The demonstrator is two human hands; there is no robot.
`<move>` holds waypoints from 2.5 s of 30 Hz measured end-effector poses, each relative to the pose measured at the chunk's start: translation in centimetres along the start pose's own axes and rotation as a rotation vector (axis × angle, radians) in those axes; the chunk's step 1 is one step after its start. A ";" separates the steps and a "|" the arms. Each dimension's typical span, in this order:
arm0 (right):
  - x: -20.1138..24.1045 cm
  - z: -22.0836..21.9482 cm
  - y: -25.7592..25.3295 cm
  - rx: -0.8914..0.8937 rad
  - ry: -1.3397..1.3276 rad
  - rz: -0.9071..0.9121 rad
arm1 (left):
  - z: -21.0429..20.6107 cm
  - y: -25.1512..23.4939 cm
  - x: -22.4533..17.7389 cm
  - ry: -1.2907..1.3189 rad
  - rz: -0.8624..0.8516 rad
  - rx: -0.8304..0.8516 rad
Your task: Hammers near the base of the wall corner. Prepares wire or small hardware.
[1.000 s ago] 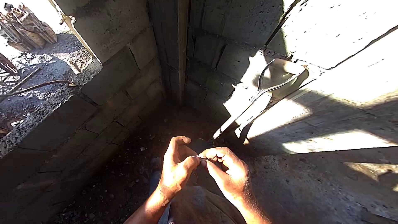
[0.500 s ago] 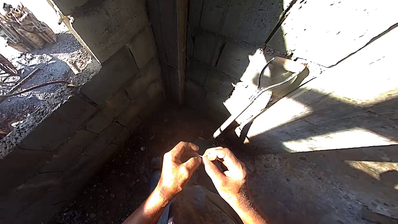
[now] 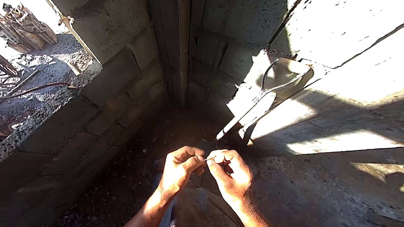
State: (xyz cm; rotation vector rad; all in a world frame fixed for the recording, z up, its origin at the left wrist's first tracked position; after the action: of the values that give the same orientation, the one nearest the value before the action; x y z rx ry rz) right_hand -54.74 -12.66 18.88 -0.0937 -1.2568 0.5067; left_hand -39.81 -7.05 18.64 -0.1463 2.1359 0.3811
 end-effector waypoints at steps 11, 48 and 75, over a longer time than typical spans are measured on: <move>-0.4 0.4 -0.3 -0.007 -0.005 -0.041 | -0.7 0.0 -0.2 -0.356 -0.037 0.080; 0.2 1.2 -1.0 -0.044 -0.187 -0.010 | -2.0 0.9 -1.1 -0.245 -0.133 0.081; 0.5 1.2 -1.9 -0.038 -0.026 -0.093 | -1.9 0.5 -0.2 -0.492 -0.313 0.031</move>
State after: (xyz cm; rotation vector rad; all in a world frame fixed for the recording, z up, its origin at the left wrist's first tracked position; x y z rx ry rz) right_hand -55.12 -14.37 20.37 -0.0605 -1.2907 0.4049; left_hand -41.30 -7.23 19.83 -0.3282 1.6006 0.1748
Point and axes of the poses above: each hand's wrist, its own y-axis away from the middle knuckle, its own z-axis out of the back of the hand, x = y × z, the point moved 5 cm from there along -y, towards the middle knuckle, and after that the axes turned 15 degrees about y, right-handed, at the moved point
